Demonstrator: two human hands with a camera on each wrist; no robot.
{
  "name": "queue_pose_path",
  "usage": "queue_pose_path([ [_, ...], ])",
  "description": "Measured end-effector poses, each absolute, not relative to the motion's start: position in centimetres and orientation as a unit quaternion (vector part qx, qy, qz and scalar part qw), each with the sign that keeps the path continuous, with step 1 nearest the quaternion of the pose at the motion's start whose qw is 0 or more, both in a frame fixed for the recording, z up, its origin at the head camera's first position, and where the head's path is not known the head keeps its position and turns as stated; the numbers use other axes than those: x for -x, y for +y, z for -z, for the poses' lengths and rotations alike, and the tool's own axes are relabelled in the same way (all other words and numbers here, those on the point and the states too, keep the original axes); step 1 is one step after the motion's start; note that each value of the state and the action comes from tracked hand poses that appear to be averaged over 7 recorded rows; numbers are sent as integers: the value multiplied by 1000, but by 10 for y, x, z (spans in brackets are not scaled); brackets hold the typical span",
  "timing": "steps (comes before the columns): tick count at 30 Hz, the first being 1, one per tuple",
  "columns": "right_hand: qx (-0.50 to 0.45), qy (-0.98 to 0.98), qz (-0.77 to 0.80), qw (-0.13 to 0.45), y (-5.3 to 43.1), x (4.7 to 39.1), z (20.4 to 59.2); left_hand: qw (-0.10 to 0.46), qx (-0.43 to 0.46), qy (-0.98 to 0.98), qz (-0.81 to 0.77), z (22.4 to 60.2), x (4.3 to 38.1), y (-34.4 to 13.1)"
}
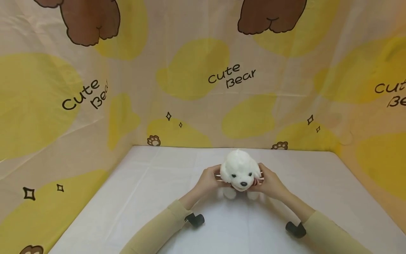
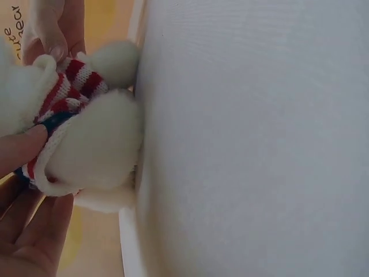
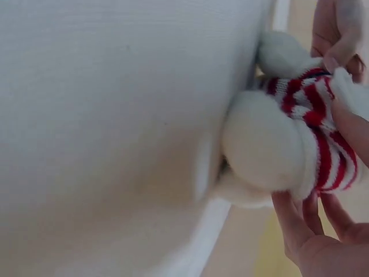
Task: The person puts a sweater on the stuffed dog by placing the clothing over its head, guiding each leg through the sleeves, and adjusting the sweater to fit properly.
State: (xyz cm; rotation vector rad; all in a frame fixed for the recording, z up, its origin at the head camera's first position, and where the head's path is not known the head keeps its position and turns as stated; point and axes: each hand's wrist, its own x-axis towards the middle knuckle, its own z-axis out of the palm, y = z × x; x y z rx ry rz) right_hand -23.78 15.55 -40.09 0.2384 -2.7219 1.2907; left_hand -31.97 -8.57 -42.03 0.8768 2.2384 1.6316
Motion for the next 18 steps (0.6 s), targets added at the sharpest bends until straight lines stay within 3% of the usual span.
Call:
queue_pose_path([
  [7,-124,-852,-507,-53,183,251,387,86,-304,823,-472,399,321,-94],
  [14,-101,-840,-529,-65,190,280,383,-115,-257,805,-522,358,308,-86],
  [18,-112,-849,-513,-59,180,297,387,-162,-281,795,-513,345,291,-68],
])
